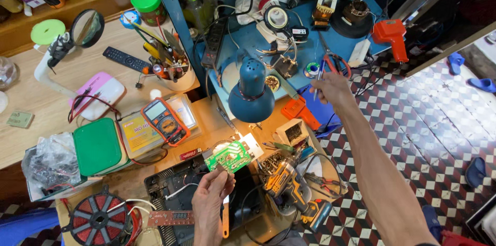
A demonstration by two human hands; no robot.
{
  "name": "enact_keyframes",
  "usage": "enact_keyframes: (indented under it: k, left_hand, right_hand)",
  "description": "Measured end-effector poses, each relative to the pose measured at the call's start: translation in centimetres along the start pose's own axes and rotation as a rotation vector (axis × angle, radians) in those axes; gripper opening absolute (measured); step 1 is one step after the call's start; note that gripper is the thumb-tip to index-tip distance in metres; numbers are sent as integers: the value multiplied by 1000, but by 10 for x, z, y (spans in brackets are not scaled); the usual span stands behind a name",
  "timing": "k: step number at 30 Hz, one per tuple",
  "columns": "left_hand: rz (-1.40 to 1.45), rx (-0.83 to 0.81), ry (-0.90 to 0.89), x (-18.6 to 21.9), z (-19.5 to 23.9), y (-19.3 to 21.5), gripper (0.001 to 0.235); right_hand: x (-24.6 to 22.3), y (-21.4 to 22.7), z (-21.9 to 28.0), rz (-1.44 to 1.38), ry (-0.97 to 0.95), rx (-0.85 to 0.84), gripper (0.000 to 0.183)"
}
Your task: The person marks a green circuit board with a pen, then uses a cordless drill to create holes in the board. They also handle a metal heatsink and other small components on a cluttered workbench.
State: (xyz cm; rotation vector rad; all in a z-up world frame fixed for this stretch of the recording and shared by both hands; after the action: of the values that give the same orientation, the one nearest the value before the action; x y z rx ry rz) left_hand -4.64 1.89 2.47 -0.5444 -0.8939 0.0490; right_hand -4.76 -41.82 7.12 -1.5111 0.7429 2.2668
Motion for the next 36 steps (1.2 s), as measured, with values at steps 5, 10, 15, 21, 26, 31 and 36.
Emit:
enact_keyframes:
  k: [5, 10, 15, 21, 26, 31, 36]
  left_hand:
    - [79, 159, -15, -19, 1, -24, 28]
    - [28, 166, -141, -34, 6, -24, 28]
    - [-62, 132, -39, -20, 9, -47, 27]
    - [-72, 68, 32, -26, -2, -53, 31]
    - [-103, -13, 84, -31, -21, -50, 35]
    - [-116, -122, 109, -29, -41, -75, 35]
    - [-112, -155, 54, -32, -50, -107, 32]
  right_hand:
    - [5, 20, -100, 22, -99, -68, 23]
    - [9, 16, -110, 108, 236, 85, 33]
    - [58, -2, 12, 186, 303, -56, 29]
    - [181, -22, 128, 269, -218, -77, 33]
    - [180, -62, 185, 253, -281, -79, 26]
    - [144, -41, 155, 356, -13, 153, 25]
    - [96, 30, 45, 500, 261, 391, 33]
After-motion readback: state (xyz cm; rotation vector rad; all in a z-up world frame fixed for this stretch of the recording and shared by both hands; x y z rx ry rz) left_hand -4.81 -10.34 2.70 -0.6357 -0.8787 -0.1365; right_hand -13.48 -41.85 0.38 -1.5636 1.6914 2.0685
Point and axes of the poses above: each hand's wrist, its own z-axis away from the middle knuckle, its own y-axis out of the back of the hand, x = y × z, the point moved 2 cm from there along -z, towards the middle knuckle, and after that the axes turned 10 degrees about -x, right-handed, at the moved point
